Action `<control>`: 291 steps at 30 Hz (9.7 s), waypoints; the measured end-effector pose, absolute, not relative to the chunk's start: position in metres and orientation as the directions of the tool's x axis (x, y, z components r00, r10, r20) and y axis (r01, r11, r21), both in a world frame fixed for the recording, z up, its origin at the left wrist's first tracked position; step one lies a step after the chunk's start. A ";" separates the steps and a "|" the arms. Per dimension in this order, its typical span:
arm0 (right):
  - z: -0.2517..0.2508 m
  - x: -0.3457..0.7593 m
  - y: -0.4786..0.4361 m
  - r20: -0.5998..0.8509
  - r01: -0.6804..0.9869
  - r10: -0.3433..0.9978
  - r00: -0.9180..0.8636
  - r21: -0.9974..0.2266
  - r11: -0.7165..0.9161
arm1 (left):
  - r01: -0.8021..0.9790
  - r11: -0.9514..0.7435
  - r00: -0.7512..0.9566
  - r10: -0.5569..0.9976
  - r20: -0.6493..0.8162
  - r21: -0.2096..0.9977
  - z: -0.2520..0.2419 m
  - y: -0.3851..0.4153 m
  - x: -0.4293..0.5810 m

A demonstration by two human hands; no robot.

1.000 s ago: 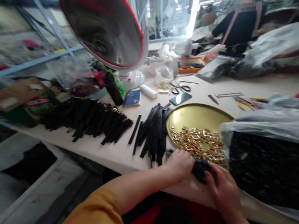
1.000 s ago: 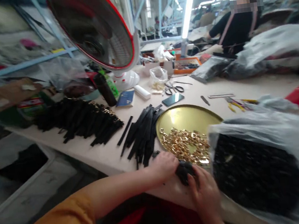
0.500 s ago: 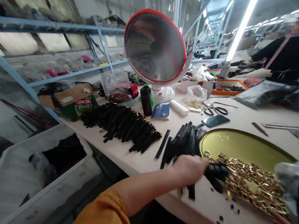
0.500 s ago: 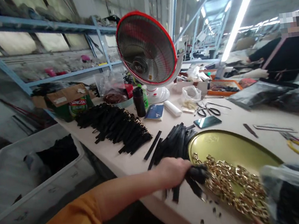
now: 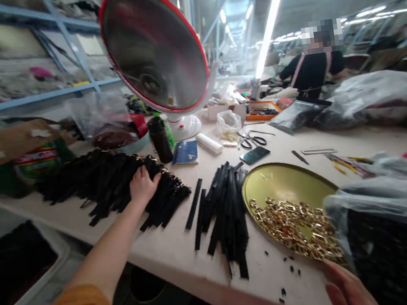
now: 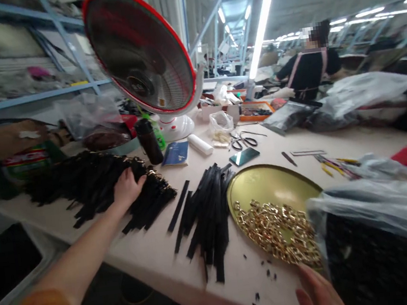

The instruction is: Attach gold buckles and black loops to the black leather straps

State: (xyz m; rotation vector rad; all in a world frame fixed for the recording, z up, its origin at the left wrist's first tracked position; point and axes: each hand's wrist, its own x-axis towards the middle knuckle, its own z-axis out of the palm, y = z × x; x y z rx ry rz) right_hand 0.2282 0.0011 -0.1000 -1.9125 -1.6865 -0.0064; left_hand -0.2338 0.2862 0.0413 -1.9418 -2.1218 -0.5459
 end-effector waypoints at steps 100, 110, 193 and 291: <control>0.004 0.345 0.057 -0.087 0.960 0.972 0.217 0.202 -0.196 | 0.033 0.897 0.761 0.264 -0.593 0.441 0.041 0.067 0.085; 0.030 0.303 0.019 -0.139 0.413 0.975 0.173 -0.889 -0.200 | 0.063 0.804 0.751 0.352 -0.558 0.591 0.042 0.045 0.060; 0.024 0.169 0.012 -0.339 -0.232 0.919 -0.202 -0.895 -0.381 | 0.186 0.131 0.423 0.884 -0.199 0.974 0.033 0.038 0.014; -0.008 0.165 -0.041 -0.196 0.145 0.979 0.050 -0.969 -0.201 | 0.306 0.266 0.573 0.715 -0.400 0.914 0.016 -0.005 0.013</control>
